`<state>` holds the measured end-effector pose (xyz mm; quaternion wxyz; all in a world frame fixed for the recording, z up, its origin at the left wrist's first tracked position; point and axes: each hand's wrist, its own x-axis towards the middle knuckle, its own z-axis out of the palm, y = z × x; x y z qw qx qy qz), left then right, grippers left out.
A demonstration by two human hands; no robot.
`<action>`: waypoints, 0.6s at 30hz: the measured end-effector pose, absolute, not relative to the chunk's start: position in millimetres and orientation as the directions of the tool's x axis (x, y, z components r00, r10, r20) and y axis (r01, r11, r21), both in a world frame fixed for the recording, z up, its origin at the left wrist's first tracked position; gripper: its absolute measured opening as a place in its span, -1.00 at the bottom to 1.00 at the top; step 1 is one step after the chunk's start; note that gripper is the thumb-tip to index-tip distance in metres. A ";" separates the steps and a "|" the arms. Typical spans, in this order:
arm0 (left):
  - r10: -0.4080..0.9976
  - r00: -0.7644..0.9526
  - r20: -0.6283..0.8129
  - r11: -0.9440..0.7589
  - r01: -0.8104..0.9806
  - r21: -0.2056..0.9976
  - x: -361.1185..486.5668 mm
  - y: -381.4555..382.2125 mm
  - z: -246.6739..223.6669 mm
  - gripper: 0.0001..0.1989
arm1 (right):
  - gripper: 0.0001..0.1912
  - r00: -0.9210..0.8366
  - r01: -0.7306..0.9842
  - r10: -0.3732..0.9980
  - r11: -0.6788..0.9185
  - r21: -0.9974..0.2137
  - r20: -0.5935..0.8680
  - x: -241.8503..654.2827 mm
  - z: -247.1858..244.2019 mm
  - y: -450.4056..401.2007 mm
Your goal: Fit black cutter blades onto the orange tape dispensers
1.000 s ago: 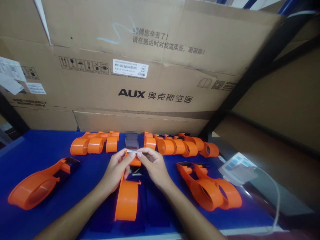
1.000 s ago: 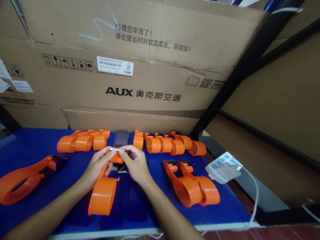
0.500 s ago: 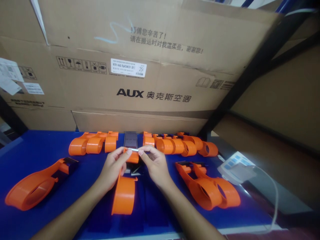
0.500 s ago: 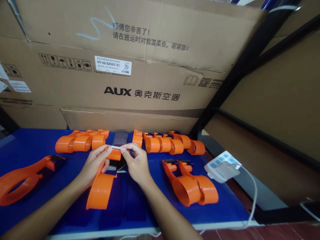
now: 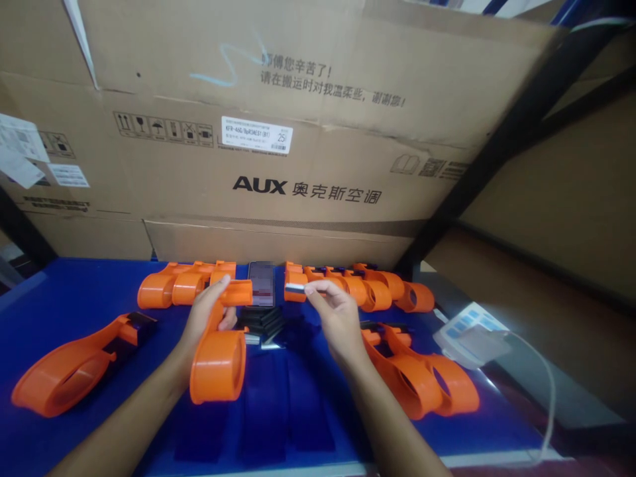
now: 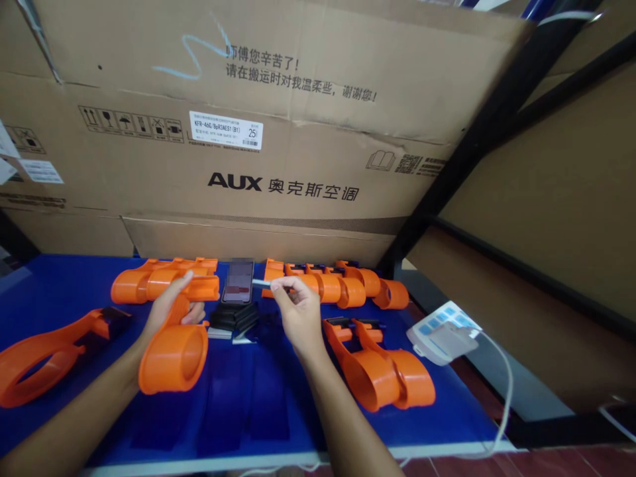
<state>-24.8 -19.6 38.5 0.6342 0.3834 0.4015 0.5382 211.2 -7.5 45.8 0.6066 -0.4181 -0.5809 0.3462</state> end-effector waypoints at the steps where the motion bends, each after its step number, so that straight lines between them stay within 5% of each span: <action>1: 0.981 0.139 -0.135 0.180 -0.392 0.902 -27.5 -18.7 40.0 -0.35 | -0.82 0.003 0.143 0.900 0.430 -0.891 0.435 212.2 45.9 -7.4; 7: 0.960 0.195 -0.201 0.270 -0.449 0.852 -29.9 -20.2 46.0 -0.36 | -0.89 -0.483 0.384 0.797 0.565 -0.730 0.363 198.1 32.6 -15.5; 14: 0.960 0.195 -0.199 0.261 -0.379 0.888 -29.2 -16.9 49.7 -0.33 | -0.92 -0.530 0.511 0.768 0.628 -0.587 0.360 194.6 22.3 -16.1; 18: 0.952 0.202 -0.232 0.293 -0.361 0.885 -27.2 -17.6 48.0 -0.30 | -0.91 -0.489 0.504 0.783 0.614 -0.607 0.385 196.0 31.0 -15.5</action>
